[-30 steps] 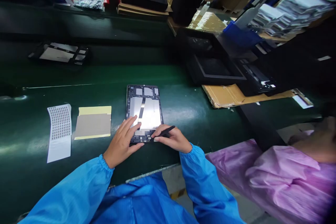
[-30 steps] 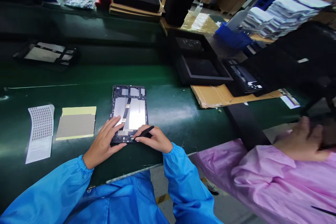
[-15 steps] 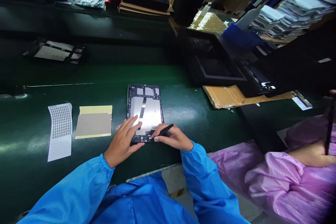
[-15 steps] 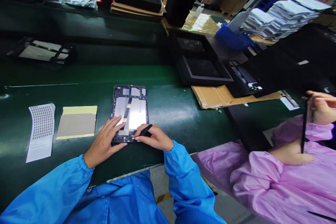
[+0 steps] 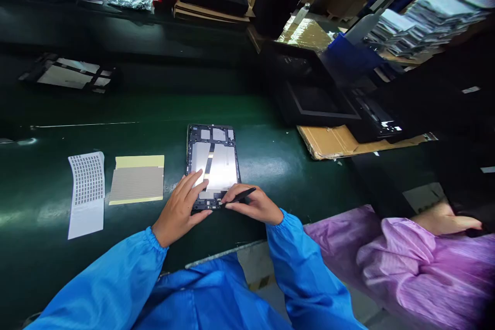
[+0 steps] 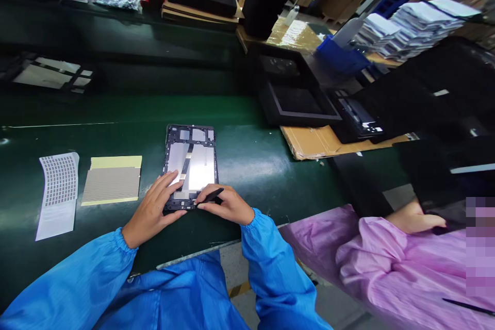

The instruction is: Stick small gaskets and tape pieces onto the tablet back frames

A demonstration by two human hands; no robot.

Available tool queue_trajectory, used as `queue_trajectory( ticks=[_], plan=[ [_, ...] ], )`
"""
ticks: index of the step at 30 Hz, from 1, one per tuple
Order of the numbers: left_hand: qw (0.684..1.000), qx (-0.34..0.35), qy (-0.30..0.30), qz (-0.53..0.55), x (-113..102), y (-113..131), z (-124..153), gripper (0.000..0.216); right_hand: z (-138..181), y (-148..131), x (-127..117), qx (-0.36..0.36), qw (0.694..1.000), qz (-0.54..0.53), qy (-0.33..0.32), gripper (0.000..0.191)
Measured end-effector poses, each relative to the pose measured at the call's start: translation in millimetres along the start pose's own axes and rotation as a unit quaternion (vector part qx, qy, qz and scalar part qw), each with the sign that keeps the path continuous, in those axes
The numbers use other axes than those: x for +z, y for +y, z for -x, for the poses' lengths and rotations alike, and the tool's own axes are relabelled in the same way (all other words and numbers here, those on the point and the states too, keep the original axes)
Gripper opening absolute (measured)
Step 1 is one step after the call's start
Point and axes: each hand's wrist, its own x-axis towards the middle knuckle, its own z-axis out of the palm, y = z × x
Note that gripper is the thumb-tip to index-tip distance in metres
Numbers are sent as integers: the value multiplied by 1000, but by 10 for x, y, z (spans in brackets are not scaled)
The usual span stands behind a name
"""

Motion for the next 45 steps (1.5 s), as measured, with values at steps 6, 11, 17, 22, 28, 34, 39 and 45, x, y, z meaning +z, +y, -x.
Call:
queue_trajectory(
  ticks=[6,11,17,22,28,34,39,45],
  plan=[
    [1000,-1,-1,5,-9,3,-2,66,65,41,39,22,997,-54,51,9],
    [1000,-2,6,9,-7,0,-4,68,86,29,61,14,998,-38,44,8],
    [1000,-5,2,9,-2,1,1,69,139,37,101,4,997,-29,72,8],
    [1000,-6,-1,9,-7,3,1,68,111,25,95,14,998,-27,56,8],
    [1000,-2,-3,8,-17,11,-5,66,102,33,92,29,997,-35,56,6],
    [1000,-3,-3,9,-21,8,-9,66,82,86,73,48,992,-89,71,14],
    [1000,-2,2,12,-18,6,-12,68,18,29,29,54,995,-69,42,12],
    [1000,-2,4,13,-18,7,-14,69,11,10,28,45,998,-40,27,14]
  ],
)
